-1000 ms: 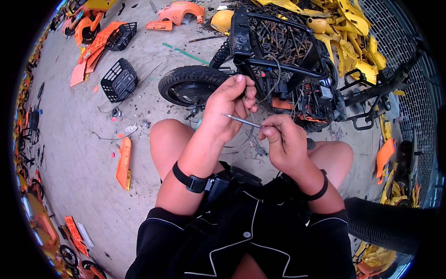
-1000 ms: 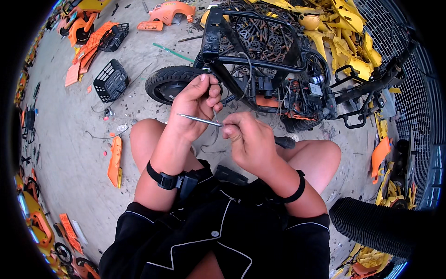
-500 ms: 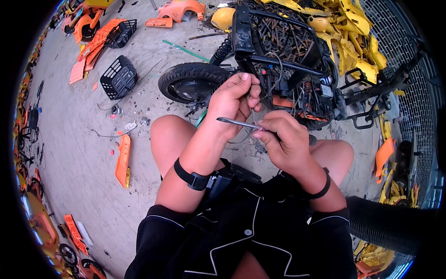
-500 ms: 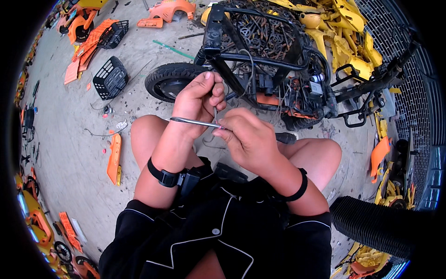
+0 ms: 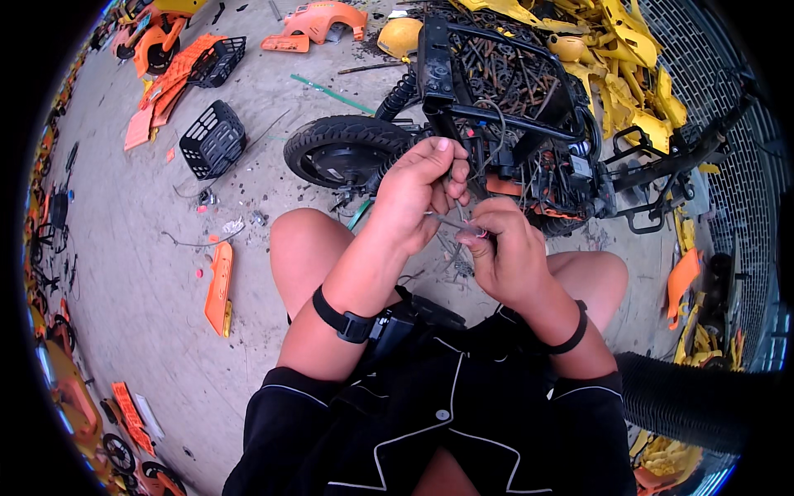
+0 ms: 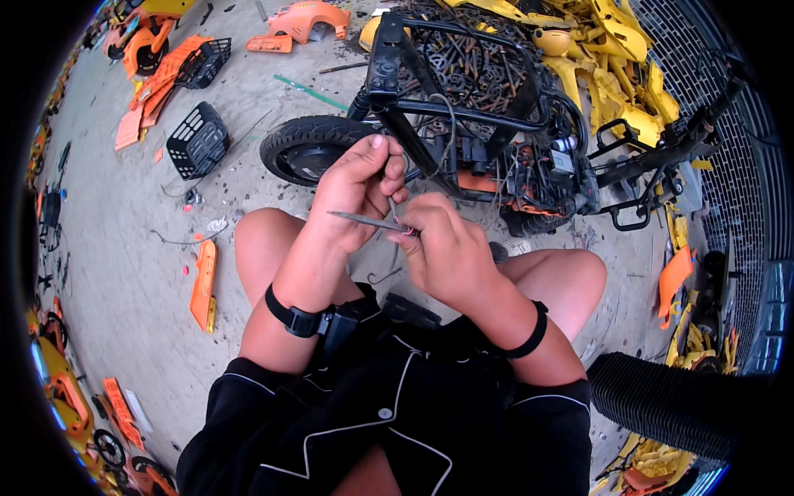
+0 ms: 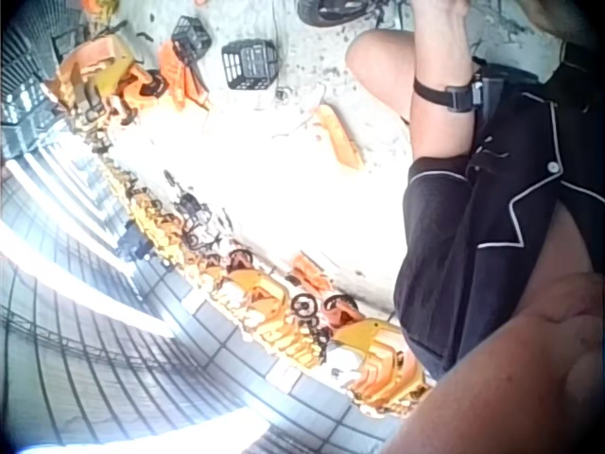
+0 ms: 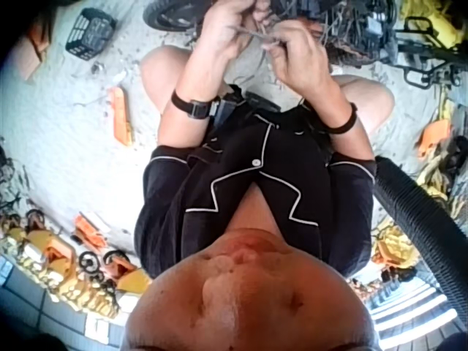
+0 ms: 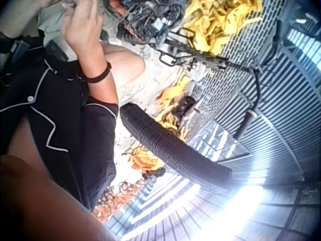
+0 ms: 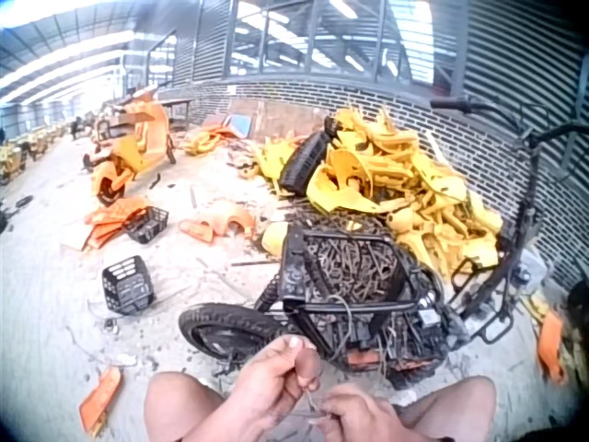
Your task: The person twists electrical wires together on a scooter frame and uses a screwdriver to manipulate components while sitting on the floor of a large facility.
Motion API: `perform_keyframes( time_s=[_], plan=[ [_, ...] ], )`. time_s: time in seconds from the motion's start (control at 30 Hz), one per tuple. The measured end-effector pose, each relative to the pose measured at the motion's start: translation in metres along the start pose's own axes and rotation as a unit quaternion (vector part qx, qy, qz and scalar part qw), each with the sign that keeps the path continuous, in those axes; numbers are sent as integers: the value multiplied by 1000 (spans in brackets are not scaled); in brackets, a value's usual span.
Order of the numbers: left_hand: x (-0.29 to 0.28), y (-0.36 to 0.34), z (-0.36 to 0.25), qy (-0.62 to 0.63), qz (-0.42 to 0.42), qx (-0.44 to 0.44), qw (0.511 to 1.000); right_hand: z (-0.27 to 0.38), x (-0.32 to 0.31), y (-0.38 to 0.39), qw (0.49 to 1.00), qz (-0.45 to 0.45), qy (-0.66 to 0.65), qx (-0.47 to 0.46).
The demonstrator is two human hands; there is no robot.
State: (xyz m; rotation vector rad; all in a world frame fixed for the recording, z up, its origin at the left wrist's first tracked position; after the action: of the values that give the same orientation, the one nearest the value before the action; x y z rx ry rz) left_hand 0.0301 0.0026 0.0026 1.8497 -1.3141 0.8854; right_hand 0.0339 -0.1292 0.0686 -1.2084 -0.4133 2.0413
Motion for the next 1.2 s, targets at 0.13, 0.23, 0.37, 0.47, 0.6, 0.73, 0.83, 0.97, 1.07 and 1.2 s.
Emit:
perform_keyframes(
  time_s=[0.13, 0.23, 0.37, 0.47, 0.6, 0.73, 0.83, 0.97, 1.07, 1.2],
  plan=[
    [-1, 2, -2, 18, 9, 13, 1000, 5, 0, -6, 1000, 16, 18, -7],
    [-1, 3, -5, 16, 13, 27, 999, 6, -2, -9, 999, -9, 35, -26],
    [-3, 3, -8, 5, 4, 42, 999, 6, -5, -9, 998, 5, 66, 9],
    [-2, 4, -9, -4, 6, 55, 998, 7, -7, -10, 996, -13, 85, -7],
    [-2, 6, -6, 4, -26, 37, 999, 6, -6, -6, 994, -89, 20, 68],
    [-1, 7, -7, 25, -4, 33, 999, 7, -7, -9, 996, -30, 56, 58],
    [-1, 6, -8, 42, 5, 32, 999, 2, -5, -9, 998, -36, 19, 57],
    [-2, 5, -5, 50, -8, 22, 998, 0, 1, -11, 996, -37, -23, 78],
    [-7, 3, 0, 60, -31, -7, 998, 2, 6, -14, 995, -18, -42, 90],
    [-15, 0, 8, 32, -54, -44, 997, -5, 16, -7, 997, 28, -38, 63]
  ],
)
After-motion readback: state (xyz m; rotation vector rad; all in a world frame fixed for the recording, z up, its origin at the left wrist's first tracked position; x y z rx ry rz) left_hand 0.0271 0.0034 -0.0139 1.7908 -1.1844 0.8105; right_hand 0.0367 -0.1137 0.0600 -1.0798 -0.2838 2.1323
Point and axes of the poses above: each hand's wrist, its own y-axis away from the middle knuckle, its own x-axis out of the palm, z = x × y, the point moved 6 cm from there along -y, towards the middle knuckle, and after that the axes turned 3 degrees about -z, right-handed, at the moved point
